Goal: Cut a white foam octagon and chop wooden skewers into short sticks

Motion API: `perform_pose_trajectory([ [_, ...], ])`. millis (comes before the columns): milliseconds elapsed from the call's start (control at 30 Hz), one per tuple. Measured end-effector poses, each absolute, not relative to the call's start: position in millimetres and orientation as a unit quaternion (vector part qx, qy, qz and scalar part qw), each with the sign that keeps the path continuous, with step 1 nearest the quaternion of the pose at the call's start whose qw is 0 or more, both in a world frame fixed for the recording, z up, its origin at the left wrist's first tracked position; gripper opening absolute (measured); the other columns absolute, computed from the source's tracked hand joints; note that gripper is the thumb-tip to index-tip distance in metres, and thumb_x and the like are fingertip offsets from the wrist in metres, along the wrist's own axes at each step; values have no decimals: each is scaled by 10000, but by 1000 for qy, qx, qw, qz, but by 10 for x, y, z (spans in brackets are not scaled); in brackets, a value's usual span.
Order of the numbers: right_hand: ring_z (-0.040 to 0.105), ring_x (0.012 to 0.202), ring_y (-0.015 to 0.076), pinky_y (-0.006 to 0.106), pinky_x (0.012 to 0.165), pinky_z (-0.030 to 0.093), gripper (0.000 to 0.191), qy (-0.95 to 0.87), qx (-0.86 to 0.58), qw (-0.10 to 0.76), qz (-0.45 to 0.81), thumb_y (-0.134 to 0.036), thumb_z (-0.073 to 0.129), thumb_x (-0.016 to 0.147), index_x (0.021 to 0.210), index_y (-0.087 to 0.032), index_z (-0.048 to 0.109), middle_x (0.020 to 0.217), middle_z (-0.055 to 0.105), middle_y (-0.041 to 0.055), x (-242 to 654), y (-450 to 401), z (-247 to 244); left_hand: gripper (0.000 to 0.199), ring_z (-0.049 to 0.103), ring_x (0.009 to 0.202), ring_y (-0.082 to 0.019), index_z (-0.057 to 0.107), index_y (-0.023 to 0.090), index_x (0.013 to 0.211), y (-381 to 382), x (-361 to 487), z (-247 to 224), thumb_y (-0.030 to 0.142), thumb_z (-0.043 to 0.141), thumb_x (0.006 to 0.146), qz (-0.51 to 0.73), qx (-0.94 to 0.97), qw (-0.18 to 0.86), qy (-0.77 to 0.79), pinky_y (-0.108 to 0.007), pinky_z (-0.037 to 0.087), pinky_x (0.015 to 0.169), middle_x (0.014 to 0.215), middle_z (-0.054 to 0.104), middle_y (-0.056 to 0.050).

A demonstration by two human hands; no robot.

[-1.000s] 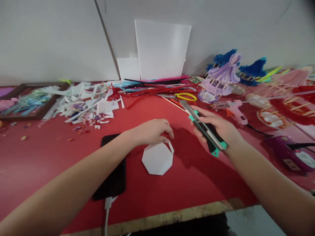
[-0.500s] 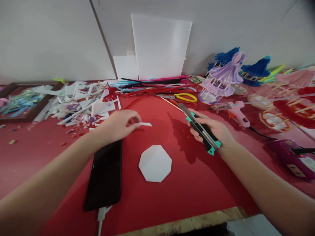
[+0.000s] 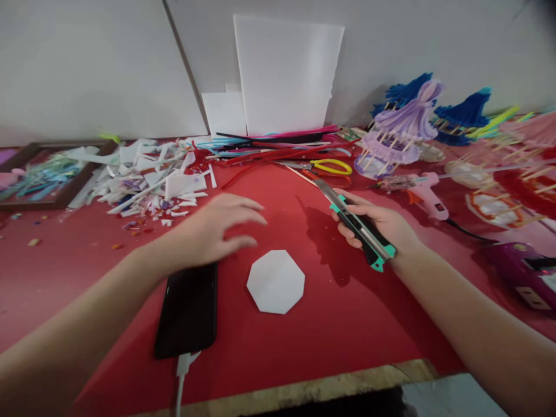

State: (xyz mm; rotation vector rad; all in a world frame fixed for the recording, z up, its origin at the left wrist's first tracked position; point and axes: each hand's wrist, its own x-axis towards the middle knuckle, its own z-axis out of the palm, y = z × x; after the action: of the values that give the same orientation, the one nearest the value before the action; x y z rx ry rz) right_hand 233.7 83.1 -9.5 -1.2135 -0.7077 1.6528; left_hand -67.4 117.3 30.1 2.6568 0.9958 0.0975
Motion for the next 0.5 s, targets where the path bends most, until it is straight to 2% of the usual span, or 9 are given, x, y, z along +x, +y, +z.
perform_pose_trajectory([
  [67,490,462,123,216,336,360,498,-292,-494,462,676,-197,522,766,1259,-259,487,722,589,-4,2347,831,-96,349,313,1410,-265,662,340,1142,1008,-512,366,322,699,795,-29,947,197,252,-392,372,1061,1507,407,-4],
  [100,487,464,123,217,336,357,485,-293,-496,458,677,-201,523,765,1246,-264,495,723,587,-4,2351,831,-94,427,287,1425,-272,655,361,1156,932,-460,388,261,742,750,-56,950,203,230,-383,390,1045,1515,395,0],
  [167,479,464,126,221,332,350,466,-293,-500,450,679,-207,524,761,1222,-271,512,724,584,-2,2355,829,-86,551,292,1425,-272,618,390,1213,821,-409,403,183,758,722,-86,953,203,208,-375,396,1040,1508,407,-5],
  [233,475,462,126,222,328,349,452,-295,-500,445,682,-210,527,757,1205,-274,527,723,581,0,2357,828,-78,553,374,1380,-265,593,386,1251,773,-403,385,177,730,758,-86,958,186,202,-372,391,1043,1485,441,-30],
  [367,482,464,122,216,332,358,453,-298,-498,444,683,-205,527,758,1206,-271,522,721,580,-3,2368,833,-81,498,580,1081,-288,600,358,1251,779,-397,324,408,727,772,-70,955,109,265,-403,486,872,1268,581,-85],
  [433,489,468,122,216,333,363,456,-297,-499,442,683,-206,529,761,1212,-271,509,724,581,-5,2375,839,-90,599,593,962,-293,577,339,1282,778,-390,293,500,738,728,-81,943,78,312,-415,501,793,1152,600,-95],
  [500,492,469,122,216,333,368,458,-299,-495,442,686,-209,531,762,1215,-270,502,725,582,-7,2381,844,-102,683,577,993,-311,542,332,1321,763,-394,260,547,739,703,-78,933,66,344,-437,491,816,1205,563,-116],
])
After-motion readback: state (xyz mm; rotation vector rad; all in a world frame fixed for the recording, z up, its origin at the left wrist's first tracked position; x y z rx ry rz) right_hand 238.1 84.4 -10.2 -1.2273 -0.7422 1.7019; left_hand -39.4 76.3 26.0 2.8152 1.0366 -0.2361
